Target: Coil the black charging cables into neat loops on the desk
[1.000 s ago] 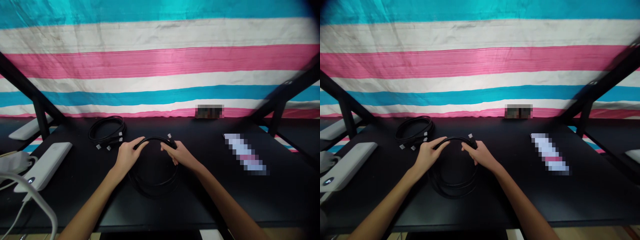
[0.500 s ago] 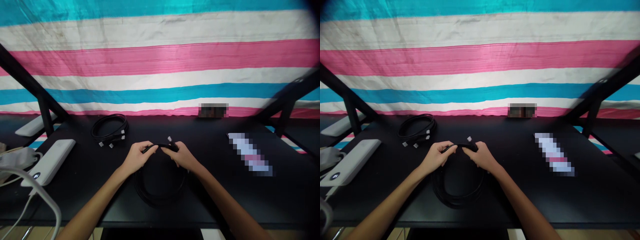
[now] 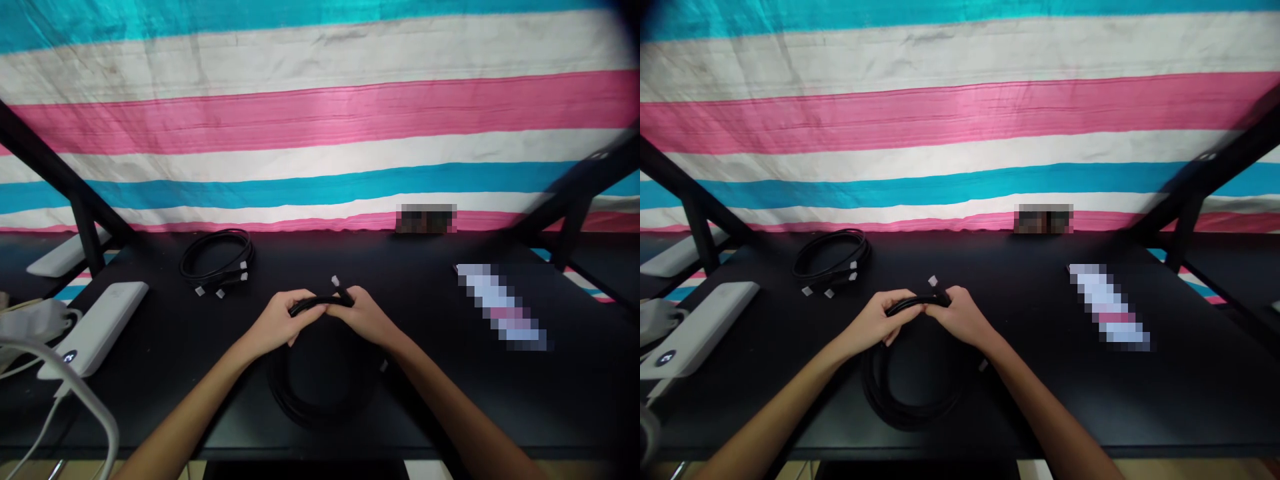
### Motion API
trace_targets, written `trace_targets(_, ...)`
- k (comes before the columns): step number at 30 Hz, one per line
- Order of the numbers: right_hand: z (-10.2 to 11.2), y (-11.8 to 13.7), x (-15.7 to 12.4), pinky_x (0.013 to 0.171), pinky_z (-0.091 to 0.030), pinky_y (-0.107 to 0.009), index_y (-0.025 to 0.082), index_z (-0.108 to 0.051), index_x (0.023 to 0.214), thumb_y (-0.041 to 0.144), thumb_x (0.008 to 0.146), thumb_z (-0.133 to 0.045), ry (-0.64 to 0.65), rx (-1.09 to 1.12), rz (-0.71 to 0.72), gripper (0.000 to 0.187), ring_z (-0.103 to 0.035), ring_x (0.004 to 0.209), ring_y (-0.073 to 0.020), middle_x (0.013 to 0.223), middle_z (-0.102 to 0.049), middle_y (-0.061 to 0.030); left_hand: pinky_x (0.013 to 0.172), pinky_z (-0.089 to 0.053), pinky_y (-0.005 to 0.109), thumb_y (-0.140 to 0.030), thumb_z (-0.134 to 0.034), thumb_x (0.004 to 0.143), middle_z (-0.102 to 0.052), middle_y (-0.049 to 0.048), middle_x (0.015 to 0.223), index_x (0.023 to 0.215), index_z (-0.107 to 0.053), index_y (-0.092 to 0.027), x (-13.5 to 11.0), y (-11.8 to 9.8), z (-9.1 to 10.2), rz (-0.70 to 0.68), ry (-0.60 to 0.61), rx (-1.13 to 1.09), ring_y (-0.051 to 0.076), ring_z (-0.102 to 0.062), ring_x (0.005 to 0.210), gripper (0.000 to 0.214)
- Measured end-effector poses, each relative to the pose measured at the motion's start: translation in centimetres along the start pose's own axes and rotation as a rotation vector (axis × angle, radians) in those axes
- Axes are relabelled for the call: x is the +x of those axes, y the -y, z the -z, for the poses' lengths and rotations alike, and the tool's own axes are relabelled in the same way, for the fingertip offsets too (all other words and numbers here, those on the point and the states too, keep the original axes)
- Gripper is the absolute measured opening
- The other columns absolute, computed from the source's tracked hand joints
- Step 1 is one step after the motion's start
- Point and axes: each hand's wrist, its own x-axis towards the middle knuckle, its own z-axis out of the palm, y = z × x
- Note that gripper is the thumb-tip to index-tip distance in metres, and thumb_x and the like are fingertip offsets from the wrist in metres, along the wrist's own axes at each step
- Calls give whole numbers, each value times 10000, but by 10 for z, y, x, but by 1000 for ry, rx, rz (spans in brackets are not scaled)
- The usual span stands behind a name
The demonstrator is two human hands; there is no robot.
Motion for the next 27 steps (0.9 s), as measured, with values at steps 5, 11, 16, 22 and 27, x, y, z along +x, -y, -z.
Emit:
trace_targets(5,9,1,6,311,-160,-221,214,-340,400,276,668,-659,-263,432,-51,422,-227,276,-39,310,-266,93,334,-243,162,-450,-564,822,-352,-100,307,793,-563,-167,4,-1,5,6,-199,-253,62,-360,260,284)
trace_targets(11,12,7,9,275,-158,-184,213,-293,385,210,642,-655,-365,890,-7,444,-176,262,-24,287,-247,100,464,-392,202,-532,-313,910,-352,-91,381,933,-535,-163,3,-6,1,-75,-263,-589,105,-489,374,431)
trace_targets(16,11,2,10,271,-202,-182,207,-340,425,254,707,-636,-290,836,6,411,-222,257,-36,306,-290,94,425,-336,184,-518,-261,927,-299,-111,346,835,-480,-181,2,-4,3,-52,-193,-608,80,-421,275,412)
trace_targets(22,9,-10,12,327,-309,-194,202,-381,469,322,799,-574,-275,525,119,401,-356,282,-60,345,-359,82,330,-191,156,-500,-257,934,-256,-117,342,685,-364,-190,1,-8,9,14,-178,-663,41,-305,207,412)
trace_targets(27,12,-11,12,366,-347,-198,198,-444,541,338,811,-520,-245,284,98,313,-426,310,-81,367,-450,64,299,-164,130,-480,-257,943,-275,-113,347,704,-389,-183,-1,-11,11,41,-170,-689,32,-290,202,403)
